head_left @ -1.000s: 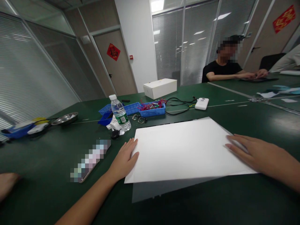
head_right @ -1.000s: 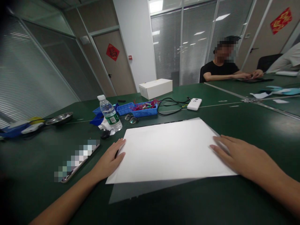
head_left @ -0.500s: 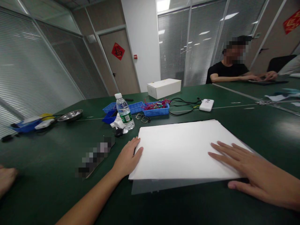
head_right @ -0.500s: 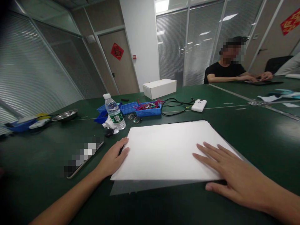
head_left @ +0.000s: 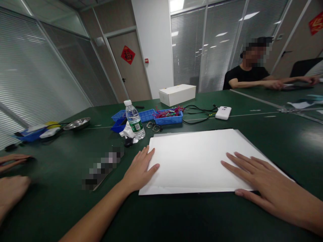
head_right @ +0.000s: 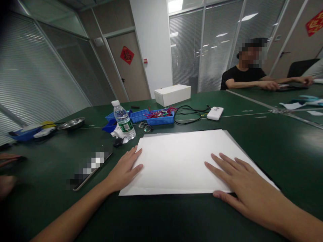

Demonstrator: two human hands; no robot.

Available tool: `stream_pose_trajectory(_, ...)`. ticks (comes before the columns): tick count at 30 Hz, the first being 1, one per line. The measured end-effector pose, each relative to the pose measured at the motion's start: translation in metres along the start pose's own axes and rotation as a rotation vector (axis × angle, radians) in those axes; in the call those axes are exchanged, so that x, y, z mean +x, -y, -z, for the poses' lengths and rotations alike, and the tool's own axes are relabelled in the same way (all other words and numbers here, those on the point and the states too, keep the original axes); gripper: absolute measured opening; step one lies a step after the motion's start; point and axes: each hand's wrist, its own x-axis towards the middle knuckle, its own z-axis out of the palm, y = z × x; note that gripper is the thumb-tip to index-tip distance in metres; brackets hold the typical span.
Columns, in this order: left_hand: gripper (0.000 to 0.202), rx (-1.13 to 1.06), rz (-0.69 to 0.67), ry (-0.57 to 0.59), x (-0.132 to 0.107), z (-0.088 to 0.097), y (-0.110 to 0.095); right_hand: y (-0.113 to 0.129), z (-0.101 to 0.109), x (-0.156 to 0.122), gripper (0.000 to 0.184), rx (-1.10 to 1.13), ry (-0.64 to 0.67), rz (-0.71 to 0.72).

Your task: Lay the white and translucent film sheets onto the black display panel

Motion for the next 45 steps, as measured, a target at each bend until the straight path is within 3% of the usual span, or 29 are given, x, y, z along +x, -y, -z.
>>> stream_pose_trajectory(5, 0.078, -0.018, 0.001, 0.003, 0.000, 0.000, 0.002, -0.013, 0.001, 0.001, 0.070, 0.050, -0.038, -0.028)
stream_pose_trajectory(8, 0.077, -0.100, 0.025, -0.042, 0.000, -0.001, 0.005, -0.046, -0.009, 0.000, 0.084, -0.019, -0.155, -0.294)
stream_pose_trajectory(10, 0.075, -0.167, 0.063, -0.080, 0.000, -0.002, 0.007, -0.074, -0.020, -0.004, 0.102, -0.050, -0.138, -0.480)
stream_pose_trajectory(12, 0.073, -0.181, 0.074, -0.095, -0.001, -0.003, 0.006, -0.099, -0.031, -0.008, 0.104, -0.022, -0.067, -0.544)
stream_pose_trajectory(14, 0.074, -0.136, 0.051, -0.076, -0.002, -0.002, 0.004, -0.115, -0.039, -0.011, 0.099, 0.007, -0.025, -0.523)
stream_pose_trajectory(17, 0.074, -0.072, 0.031, -0.041, -0.002, 0.002, 0.000, -0.120, -0.042, -0.012, 0.092, 0.020, -0.003, -0.495)
stream_pose_trajectory(26, 0.071, -0.071, 0.041, -0.029, -0.003, 0.002, 0.001, -0.103, -0.037, -0.012, 0.087, 0.061, 0.023, -0.451)
stream_pose_trajectory(31, 0.069, -0.034, 0.025, -0.025, -0.003, 0.002, -0.001, -0.086, -0.017, -0.011, 0.087, 0.177, 0.028, -0.414)
stream_pose_trajectory(37, 0.064, -0.051, 0.013, -0.045, -0.002, 0.003, 0.000, -0.082, 0.000, -0.019, 0.101, 0.141, 0.106, -0.149)
stream_pose_trajectory(45, 0.062, -0.068, 0.012, -0.050, -0.002, 0.001, 0.002, -0.091, 0.001, -0.021, 0.100, 0.129, 0.141, -0.058)
